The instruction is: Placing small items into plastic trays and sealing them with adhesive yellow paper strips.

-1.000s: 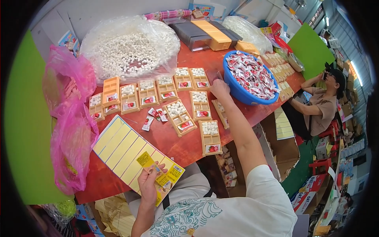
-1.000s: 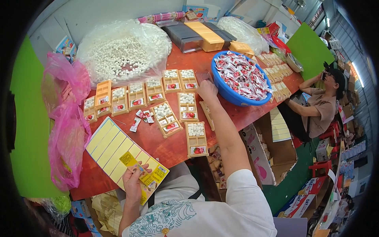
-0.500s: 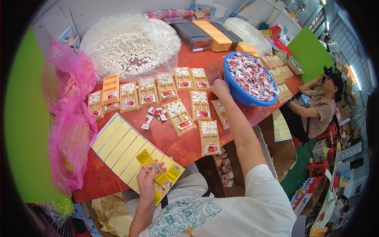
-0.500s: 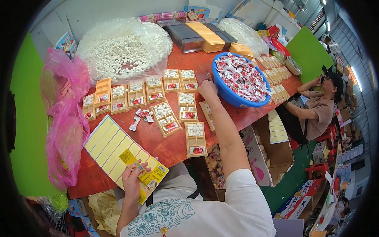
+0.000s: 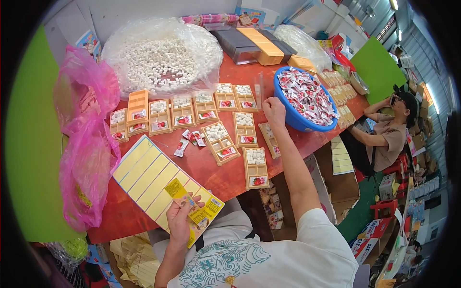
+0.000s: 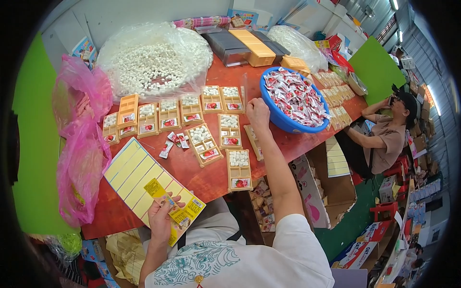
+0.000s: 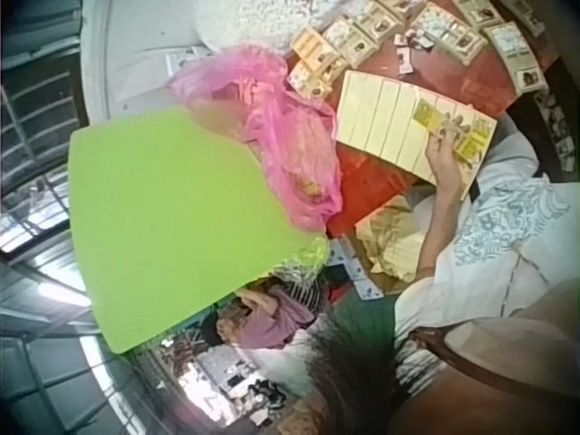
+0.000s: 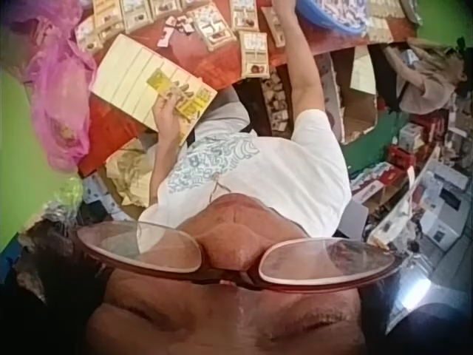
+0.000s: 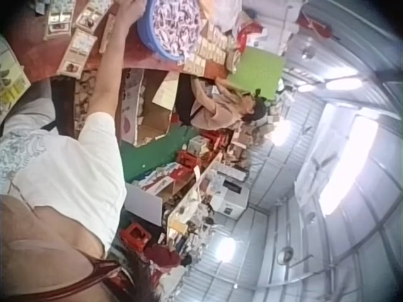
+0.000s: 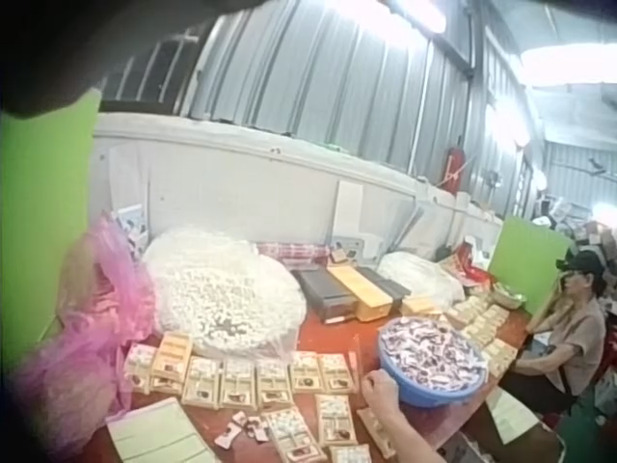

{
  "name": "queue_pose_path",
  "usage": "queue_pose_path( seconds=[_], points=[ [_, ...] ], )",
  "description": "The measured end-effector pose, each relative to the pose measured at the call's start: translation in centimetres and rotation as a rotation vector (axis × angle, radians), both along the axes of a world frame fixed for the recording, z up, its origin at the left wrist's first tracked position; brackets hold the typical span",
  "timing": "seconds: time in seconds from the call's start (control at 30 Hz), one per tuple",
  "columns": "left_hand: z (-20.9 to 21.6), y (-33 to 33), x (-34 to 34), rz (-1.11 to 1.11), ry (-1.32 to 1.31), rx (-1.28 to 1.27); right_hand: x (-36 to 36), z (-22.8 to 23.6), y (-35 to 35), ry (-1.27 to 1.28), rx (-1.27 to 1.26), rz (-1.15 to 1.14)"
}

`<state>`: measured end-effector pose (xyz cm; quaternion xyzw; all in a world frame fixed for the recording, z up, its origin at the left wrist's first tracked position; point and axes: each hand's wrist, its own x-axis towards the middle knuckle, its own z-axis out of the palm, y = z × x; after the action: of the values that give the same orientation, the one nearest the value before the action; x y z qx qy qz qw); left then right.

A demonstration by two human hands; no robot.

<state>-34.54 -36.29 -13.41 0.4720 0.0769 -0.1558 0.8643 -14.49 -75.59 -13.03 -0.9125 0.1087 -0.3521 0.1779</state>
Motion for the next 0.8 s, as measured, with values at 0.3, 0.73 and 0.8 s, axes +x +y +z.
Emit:
queue_pose_path(
  seconds=[0.3, 0.73, 0.8],
  points=[
    [0.5, -0.7, 0.1, -0.057, 0.001, -0.033, -3.7, 3.8, 7.1, 0.165, 0.73, 0.47],
    [4.6, 0.5, 4.1, -0.215, -0.423, 0.176, -7.6, 4.3, 17.2, 0.427, 0.994, 0.787],
    [4.4, 1.3, 3.8, -0.229, -0.399, 0.151, -8.0, 4.9, 18.6, 0.469, 0.974, 0.883]
  ],
)
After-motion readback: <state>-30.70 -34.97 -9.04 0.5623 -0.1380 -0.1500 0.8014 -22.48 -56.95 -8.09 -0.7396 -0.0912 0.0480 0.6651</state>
